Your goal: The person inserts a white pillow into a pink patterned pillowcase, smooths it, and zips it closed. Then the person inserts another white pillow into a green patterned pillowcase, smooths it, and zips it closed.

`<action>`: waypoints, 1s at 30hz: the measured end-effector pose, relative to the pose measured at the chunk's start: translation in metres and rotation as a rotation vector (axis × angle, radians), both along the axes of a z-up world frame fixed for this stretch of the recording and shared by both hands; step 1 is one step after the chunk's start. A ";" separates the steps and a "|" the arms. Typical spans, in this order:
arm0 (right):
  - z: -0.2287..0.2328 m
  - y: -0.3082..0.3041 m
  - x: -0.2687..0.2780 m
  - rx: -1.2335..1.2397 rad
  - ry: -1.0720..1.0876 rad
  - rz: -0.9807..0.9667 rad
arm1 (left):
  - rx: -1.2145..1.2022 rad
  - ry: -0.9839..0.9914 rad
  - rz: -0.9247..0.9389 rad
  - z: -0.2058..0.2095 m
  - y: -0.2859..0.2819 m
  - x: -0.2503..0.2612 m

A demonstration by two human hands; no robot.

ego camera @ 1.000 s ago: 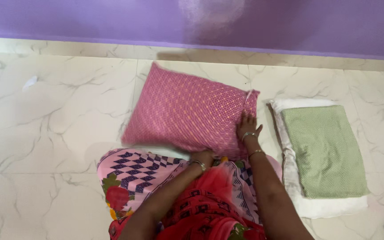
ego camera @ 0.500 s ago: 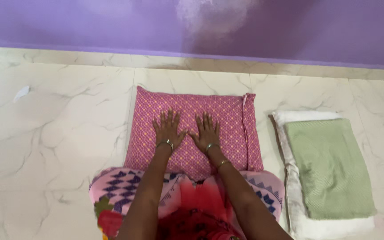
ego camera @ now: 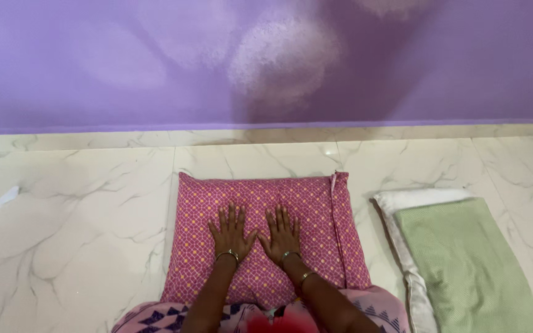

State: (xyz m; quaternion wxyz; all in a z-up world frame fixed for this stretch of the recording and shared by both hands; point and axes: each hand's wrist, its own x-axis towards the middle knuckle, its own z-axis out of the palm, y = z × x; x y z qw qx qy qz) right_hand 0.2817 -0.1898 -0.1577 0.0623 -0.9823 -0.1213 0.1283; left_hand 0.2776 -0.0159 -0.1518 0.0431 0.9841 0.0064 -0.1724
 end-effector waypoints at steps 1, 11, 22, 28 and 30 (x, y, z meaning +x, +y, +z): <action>0.001 0.000 -0.001 -0.003 -0.006 -0.002 | -0.007 -0.004 0.004 0.000 -0.001 -0.001; 0.009 -0.016 -0.026 0.032 -0.033 -0.014 | 0.062 -0.127 0.012 0.003 0.003 -0.029; 0.007 -0.079 -0.064 0.048 -0.084 -0.235 | -0.008 -0.017 0.253 0.023 0.032 -0.070; -0.014 -0.095 -0.050 -0.011 -0.023 -0.253 | 0.008 -0.094 0.291 0.001 0.041 -0.073; -0.024 -0.096 -0.046 -0.006 -0.025 -0.241 | -0.011 -0.112 0.287 -0.013 0.041 -0.066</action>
